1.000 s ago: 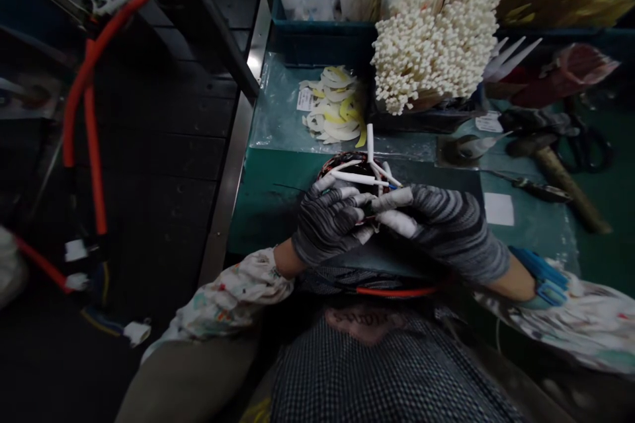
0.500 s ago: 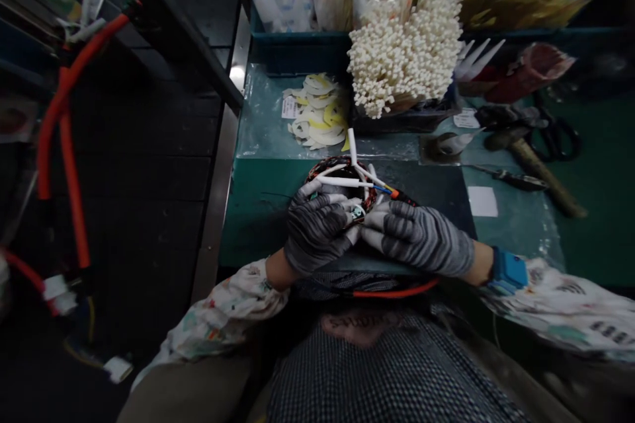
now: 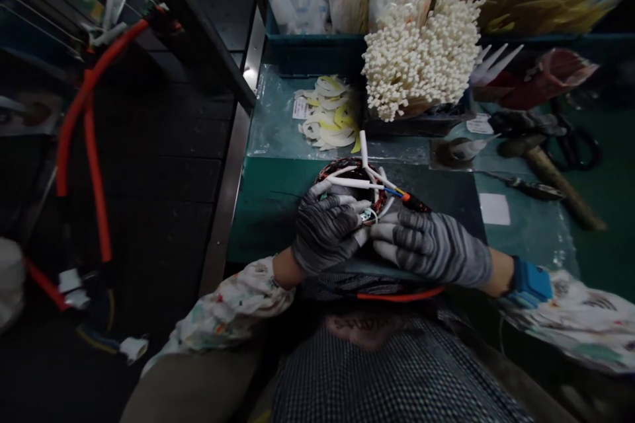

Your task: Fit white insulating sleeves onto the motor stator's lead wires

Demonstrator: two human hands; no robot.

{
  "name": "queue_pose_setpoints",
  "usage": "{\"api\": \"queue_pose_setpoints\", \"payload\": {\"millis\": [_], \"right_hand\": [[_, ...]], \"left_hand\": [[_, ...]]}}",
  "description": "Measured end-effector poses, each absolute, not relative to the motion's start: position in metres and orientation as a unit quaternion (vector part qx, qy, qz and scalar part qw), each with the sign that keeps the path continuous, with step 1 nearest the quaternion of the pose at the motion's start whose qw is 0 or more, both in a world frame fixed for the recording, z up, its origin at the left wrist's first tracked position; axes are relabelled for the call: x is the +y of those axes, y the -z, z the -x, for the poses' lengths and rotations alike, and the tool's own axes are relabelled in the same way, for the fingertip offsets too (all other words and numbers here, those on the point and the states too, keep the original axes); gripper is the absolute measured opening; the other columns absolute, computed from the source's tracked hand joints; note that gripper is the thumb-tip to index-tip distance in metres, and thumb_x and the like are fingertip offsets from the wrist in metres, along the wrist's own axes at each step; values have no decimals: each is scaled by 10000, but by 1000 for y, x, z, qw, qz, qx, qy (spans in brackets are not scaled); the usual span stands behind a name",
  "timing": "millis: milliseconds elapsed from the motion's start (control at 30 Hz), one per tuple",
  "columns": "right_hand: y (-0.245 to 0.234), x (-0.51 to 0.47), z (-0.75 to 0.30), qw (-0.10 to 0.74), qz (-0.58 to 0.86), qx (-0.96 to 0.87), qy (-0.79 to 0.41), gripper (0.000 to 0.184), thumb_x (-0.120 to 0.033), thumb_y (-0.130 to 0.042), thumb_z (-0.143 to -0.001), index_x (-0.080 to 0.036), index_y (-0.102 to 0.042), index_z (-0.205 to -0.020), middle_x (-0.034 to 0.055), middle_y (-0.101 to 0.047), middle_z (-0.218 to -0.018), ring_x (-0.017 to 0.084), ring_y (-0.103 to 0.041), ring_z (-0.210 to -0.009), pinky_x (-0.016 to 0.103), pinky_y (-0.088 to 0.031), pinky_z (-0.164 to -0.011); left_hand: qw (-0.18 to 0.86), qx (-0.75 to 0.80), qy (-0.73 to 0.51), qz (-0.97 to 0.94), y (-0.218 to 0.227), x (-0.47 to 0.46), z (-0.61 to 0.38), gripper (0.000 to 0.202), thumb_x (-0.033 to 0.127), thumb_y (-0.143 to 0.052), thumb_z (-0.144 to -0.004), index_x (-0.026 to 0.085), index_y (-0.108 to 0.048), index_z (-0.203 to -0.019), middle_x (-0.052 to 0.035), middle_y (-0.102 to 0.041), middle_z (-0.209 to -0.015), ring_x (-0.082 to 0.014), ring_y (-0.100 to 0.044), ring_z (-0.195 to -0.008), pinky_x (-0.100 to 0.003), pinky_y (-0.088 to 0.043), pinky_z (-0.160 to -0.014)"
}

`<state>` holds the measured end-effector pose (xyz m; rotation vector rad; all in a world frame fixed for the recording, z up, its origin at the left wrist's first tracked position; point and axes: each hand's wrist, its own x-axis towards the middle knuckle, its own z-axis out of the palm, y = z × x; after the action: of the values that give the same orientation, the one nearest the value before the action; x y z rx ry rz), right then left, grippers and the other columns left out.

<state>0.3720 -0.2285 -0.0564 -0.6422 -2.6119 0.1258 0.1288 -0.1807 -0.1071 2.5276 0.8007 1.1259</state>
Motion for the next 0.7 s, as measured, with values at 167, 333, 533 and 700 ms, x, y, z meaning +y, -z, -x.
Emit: {"api": "queue_pose_setpoints", "payload": {"millis": [167,333,533,700], "right_hand": [[30,-204,-341,230,355,-865,-272,254,-223,-514,-1089,-257,-766,-1088,32,-818,-1018,178,-764,-900,296,-645,-806],[37,-161,-316,196,513,-826,-128,251,-224,-505,-1070,-206,-751,-1112,111,-789,-1115,264,-739,-1021,386,-624,-894],[55,-186,-346,309,575,-753,-83,473,-415,-543,-1076,-122,-584,-1444,234,-678,-1367,376,-654,-1282,604,-573,-1101],[66,-175,-359,201,532,-800,-193,531,-449,-638,-1030,-127,-657,-1451,222,-719,-1308,327,-727,-1077,511,-630,-967]], "left_hand": [[112,281,-404,-863,107,-179,-132,179,406,-695,-1002,243,-668,-1074,-5,-840,-1000,-220,-803,-979,-527,-532,-1137],[104,249,-406,-873,111,-173,-131,135,370,-750,-996,267,-662,-1001,47,-835,-1001,-195,-800,-1005,-528,-501,-1202],[39,243,-368,-897,104,-172,-107,230,344,-826,-953,313,-733,-1161,-10,-797,-1208,-255,-718,-1176,-521,-499,-1160],[-43,181,-239,-953,67,-160,-92,250,144,-614,-1046,248,-741,-1234,-25,-789,-1074,-214,-687,-925,-319,-561,-749]]}}
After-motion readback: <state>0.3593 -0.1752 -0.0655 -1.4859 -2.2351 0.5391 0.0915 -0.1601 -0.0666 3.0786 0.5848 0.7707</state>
